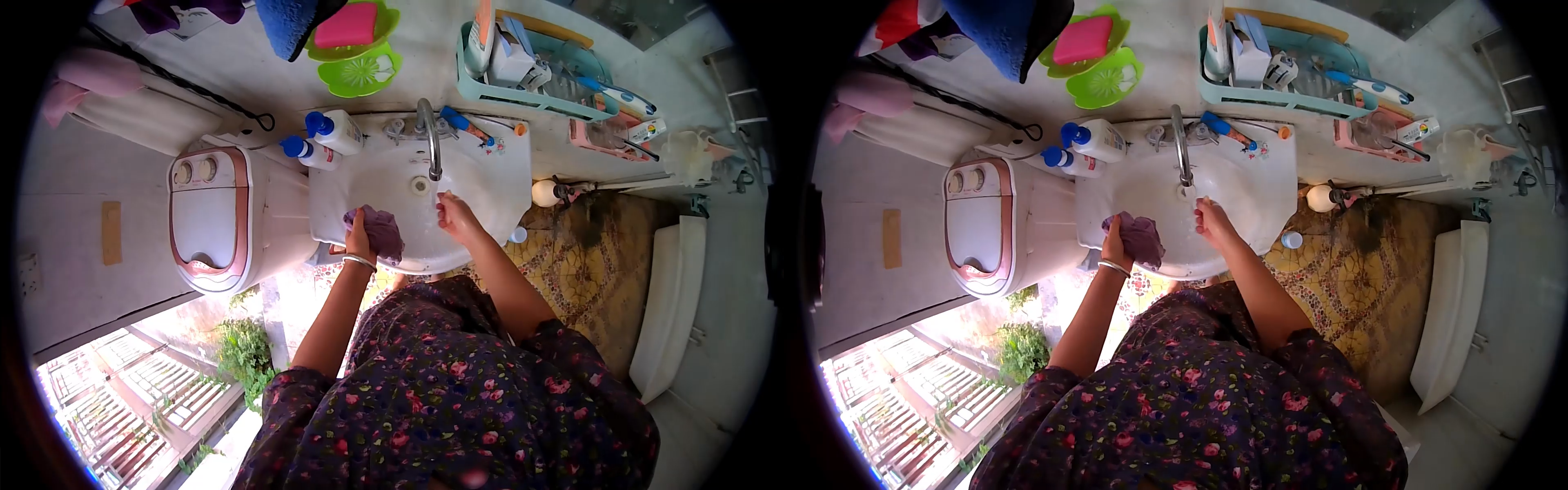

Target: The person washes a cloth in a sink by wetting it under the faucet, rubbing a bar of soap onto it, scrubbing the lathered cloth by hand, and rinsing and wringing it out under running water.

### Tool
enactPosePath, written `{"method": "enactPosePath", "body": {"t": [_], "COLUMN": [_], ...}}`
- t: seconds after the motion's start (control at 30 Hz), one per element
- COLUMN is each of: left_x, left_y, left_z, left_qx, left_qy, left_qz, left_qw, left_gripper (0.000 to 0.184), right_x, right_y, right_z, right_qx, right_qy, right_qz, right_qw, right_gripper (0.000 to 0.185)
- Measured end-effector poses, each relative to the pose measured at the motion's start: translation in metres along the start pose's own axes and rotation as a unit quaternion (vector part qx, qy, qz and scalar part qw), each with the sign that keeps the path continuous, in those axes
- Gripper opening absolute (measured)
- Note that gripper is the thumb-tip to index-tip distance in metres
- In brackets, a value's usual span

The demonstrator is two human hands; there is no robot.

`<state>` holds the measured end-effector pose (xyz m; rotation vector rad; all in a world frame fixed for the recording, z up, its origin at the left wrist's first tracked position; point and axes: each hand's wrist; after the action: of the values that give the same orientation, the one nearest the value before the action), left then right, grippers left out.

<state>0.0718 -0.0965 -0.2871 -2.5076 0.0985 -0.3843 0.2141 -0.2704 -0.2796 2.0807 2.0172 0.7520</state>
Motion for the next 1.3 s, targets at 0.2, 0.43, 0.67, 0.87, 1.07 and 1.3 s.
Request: {"method": "enactPosePath", "body": {"t": [0.2, 0.43, 0.67, 0.87, 1.07, 1.3], "left_x": [-0.003, 0.005, 0.009, 0.013, 0.014, 0.007], "left_y": [0.005, 0.003, -0.009, -0.021, -0.033, -0.034], "left_z": [0.013, 0.0, -0.019, -0.027, -0.031, -0.004], "left_qx": [-0.026, -0.009, -0.047, -0.012, -0.054, -0.174], "left_qy": [0.012, 0.028, 0.036, 0.082, 0.162, 0.219], "left_qz": [-0.032, -0.001, -0.027, 0.066, 0.02, -0.034], "left_qw": [0.999, 1.0, 0.998, 0.994, 0.985, 0.959], "left_gripper": [0.033, 0.034, 0.028, 0.032, 0.042, 0.027], "right_x": [0.079, 0.194, 0.089, 0.018, 0.053, -0.003], "right_y": [0.116, 0.151, 0.113, 0.084, 0.111, 0.038], "right_z": [-0.155, -0.146, -0.132, 0.039, 0.077, 0.033], "right_qx": [-0.726, -0.794, -0.669, -0.744, -0.438, -0.114], "right_qy": [-0.137, -0.11, 0.043, -0.177, -0.156, -0.061], "right_qz": [-0.385, -0.428, -0.176, -0.407, -0.699, -0.148], "right_qw": [0.553, 0.418, 0.721, 0.5, 0.543, 0.981], "right_gripper": [0.04, 0.037, 0.025, 0.051, 0.04, 0.038]}}
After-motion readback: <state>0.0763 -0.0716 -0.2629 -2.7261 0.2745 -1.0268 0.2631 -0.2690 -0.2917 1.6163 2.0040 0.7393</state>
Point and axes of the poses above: each hand's wrist, its own z-axis towards the middle knuckle, its own x-axis out of the palm, y = z × x, and after that the axes turned 14 degrees about -y, right-handed
